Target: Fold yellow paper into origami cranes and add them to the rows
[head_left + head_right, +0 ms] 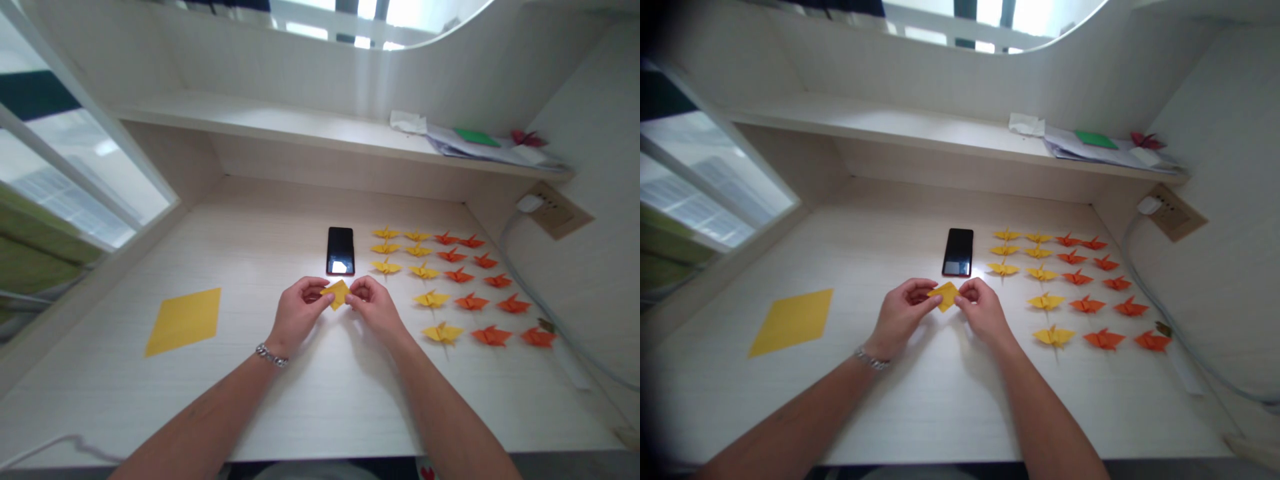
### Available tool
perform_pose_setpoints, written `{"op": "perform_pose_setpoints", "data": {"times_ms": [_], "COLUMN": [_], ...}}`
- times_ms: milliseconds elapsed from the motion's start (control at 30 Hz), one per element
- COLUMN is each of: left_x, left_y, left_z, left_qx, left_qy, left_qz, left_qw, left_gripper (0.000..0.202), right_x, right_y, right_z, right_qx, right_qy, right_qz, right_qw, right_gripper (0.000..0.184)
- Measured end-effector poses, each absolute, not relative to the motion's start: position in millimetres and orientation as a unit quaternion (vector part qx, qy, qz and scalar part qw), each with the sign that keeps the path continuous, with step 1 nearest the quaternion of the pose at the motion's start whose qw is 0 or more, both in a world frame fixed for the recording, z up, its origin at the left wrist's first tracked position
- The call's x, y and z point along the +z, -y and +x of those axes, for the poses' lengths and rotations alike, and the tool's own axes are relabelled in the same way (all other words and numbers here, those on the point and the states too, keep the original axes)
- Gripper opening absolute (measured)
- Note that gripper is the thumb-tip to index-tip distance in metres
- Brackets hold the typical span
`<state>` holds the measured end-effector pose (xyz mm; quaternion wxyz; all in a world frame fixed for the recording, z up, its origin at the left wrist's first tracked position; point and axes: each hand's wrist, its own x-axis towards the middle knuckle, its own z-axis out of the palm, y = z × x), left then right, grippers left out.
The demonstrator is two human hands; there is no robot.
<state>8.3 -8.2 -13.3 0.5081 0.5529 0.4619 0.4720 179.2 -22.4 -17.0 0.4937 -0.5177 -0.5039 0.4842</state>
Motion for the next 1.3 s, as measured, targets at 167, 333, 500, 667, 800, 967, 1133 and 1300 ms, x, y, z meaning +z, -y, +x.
{"op": "perform_pose_setpoints", "data": {"times_ms": [167, 333, 500, 667, 800, 967, 1133, 1300], "left_x": [-11, -8, -7, -8, -9, -8, -4, -1], "left_y": [11, 12, 10, 9, 7, 8, 11, 14], "left_z": [7, 7, 8, 8, 6, 6, 6, 6], "left_qx": [0.459, 0.453, 0.471, 0.493, 0.489, 0.486, 0.477, 0.476], "left_qy": [-0.47, -0.478, -0.429, -0.391, -0.372, -0.354, -0.346, -0.342], "left_qz": [0.615, 0.609, 0.555, 0.568, 0.575, 0.583, 0.58, 0.576], "left_qw": [0.437, 0.442, 0.535, 0.531, 0.541, 0.546, 0.562, 0.569], "left_gripper": [0.019, 0.023, 0.02, 0.014, 0.011, 0.008, 0.013, 0.022], "right_x": [-6, -9, -8, -5, -6, -6, -2, -1], "right_y": [29, 28, 29, 29, 27, 28, 29, 29], "right_z": [176, 174, 173, 174, 176, 178, 178, 178], "right_qx": [0.34, 0.358, 0.421, 0.45, 0.471, 0.481, 0.465, 0.44], "right_qy": [0.608, 0.581, 0.57, 0.569, 0.557, 0.559, 0.564, 0.567], "right_qz": [-0.537, -0.516, -0.489, -0.46, -0.451, -0.452, -0.462, -0.475], "right_qw": [0.475, 0.518, 0.509, 0.512, 0.514, 0.501, 0.502, 0.51], "right_gripper": [0.019, 0.008, 0.017, 0.015, 0.013, 0.014, 0.014, 0.013]}}
